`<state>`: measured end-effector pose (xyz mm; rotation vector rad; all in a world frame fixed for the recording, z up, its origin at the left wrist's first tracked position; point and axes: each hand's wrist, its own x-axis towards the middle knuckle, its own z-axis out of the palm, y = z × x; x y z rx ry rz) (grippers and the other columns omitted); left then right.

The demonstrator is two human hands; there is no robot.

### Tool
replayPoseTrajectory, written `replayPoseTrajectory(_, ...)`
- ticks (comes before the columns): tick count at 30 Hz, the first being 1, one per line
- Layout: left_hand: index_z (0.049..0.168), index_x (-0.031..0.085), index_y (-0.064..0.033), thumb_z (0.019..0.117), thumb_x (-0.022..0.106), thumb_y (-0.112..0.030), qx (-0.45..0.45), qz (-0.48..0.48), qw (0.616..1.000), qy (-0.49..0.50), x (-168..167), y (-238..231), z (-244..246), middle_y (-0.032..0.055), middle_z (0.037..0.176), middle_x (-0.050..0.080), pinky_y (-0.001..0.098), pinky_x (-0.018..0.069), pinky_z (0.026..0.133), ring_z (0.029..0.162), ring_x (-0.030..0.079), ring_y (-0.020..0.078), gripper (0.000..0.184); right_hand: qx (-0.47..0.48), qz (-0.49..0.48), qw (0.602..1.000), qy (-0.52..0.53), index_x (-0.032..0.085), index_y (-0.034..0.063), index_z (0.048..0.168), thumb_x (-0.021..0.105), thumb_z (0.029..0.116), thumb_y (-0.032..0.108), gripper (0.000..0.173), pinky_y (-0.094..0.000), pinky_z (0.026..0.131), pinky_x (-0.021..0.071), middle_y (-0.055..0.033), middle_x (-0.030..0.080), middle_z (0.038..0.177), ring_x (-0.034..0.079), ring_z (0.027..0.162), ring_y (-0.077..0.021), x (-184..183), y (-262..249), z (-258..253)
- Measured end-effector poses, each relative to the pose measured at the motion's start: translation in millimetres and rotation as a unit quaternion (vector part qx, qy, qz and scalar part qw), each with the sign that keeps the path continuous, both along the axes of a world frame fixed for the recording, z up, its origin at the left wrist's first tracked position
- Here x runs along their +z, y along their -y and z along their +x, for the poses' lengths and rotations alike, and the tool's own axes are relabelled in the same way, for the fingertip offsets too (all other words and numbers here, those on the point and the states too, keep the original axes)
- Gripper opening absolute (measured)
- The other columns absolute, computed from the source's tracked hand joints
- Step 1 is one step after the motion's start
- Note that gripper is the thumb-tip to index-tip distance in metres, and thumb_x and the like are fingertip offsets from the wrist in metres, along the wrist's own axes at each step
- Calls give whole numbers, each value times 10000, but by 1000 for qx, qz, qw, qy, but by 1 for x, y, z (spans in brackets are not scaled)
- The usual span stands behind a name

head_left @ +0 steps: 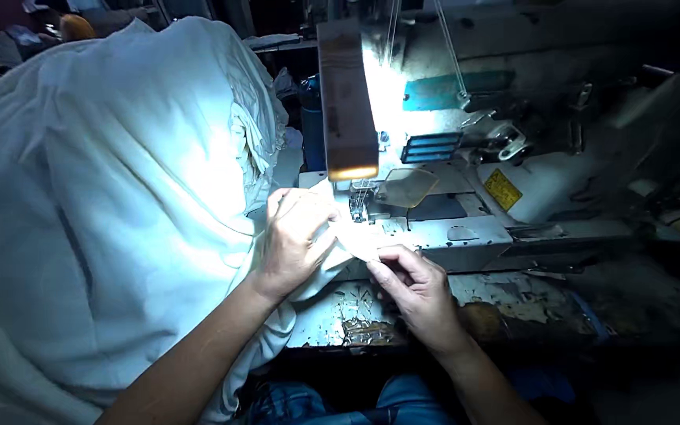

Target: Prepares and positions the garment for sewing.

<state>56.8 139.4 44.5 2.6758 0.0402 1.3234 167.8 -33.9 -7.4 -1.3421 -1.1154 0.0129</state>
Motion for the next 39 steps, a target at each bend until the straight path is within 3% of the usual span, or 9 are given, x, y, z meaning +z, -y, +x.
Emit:
replayPoseTrajectory(4, 876, 707, -51, 908, 686, -147, -28, 16, 994, 108, 16, 6, -4, 97, 935, 715, 406, 369, 1066, 999, 646, 178, 103, 74, -34, 990, -114, 638, -1, 1224, 627, 982, 121, 271, -120, 532, 508, 39, 661, 815, 569, 567, 32, 2, 0, 2)
replayPoseTrajectory(8, 884, 684, -74, 977, 639, -197, -64, 87, 988, 108, 6, 23, -20, 75, 878, 667, 374, 358, 1014, 965, 590, 182, 160, 95, -20, 995, -22, 756, 24, 989, 634, 989, 178, 196, -106, 686, 530, 7, 695, 933, 615, 751, 51, 0, 10, -5)
replayPoseTrajectory(15, 966, 713, -117, 1018, 551, -122, -134, 179, 974, -45, 24, 60, -57, 41, 1013, 734, 366, 400, 1021, 1112, 625, 194, 170, 120, -7, 988, 97, 741, 3, 955, 586, 1029, 205, 266, -133, 771, 538, -44, 725, 829, 667, 800, 14, -8, 60, -35)
replayPoseTrajectory(18, 944, 736, -133, 978, 579, -86, -123, 236, 942, -204, 51, 78, -50, 32, 972, 709, 439, 484, 913, 967, 663, 209, 167, 96, -21, 982, 158, 723, 30, 957, 581, 1037, 241, 266, -161, 791, 533, -55, 715, 837, 667, 827, -22, -4, 65, -33)
replayPoseTrajectory(21, 913, 736, -48, 910, 673, -46, -108, 205, 836, -497, 63, 68, -30, 106, 812, 664, 488, 502, 748, 776, 659, 284, 63, 110, -42, 987, 112, 748, 18, 951, 610, 989, 198, 230, -192, 866, 508, -67, 735, 922, 661, 925, -35, -22, 47, -23)
replayPoseTrajectory(23, 963, 724, -5, 909, 686, -61, -102, 152, 800, -571, 79, 62, -24, 151, 853, 680, 493, 517, 705, 813, 678, 325, 86, 110, -48, 991, 63, 742, -3, 1001, 601, 968, 150, 211, -191, 870, 547, -67, 743, 964, 686, 931, -28, -39, 33, -16)
replayPoseTrajectory(28, 852, 735, -135, 908, 733, -237, 1, 240, 824, -514, 99, 20, -10, 57, 790, 664, 459, 466, 595, 729, 658, 266, 117, 53, -15, 998, 42, 764, 28, 898, 682, 949, 190, 188, -140, 705, 536, -38, 733, 805, 656, 721, 3, -56, 15, -13)
replayPoseTrajectory(32, 700, 638, -179, 820, 738, -330, -44, 276, 862, -424, 99, -10, 0, -3, 628, 557, 406, 399, 470, 573, 603, 200, 218, 62, -17, 997, 53, 768, 28, 893, 701, 941, 192, 183, -122, 693, 515, -41, 728, 791, 637, 709, 13, -56, 1, 1)
replayPoseTrajectory(39, 689, 660, -216, 854, 601, -407, -50, 263, 889, -372, 109, -21, 6, -40, 618, 566, 385, 408, 602, 627, 594, 138, 259, 66, -22, 996, 62, 769, 30, 890, 701, 941, 202, 192, -131, 654, 492, -36, 721, 784, 607, 675, 13, -49, -11, 15)
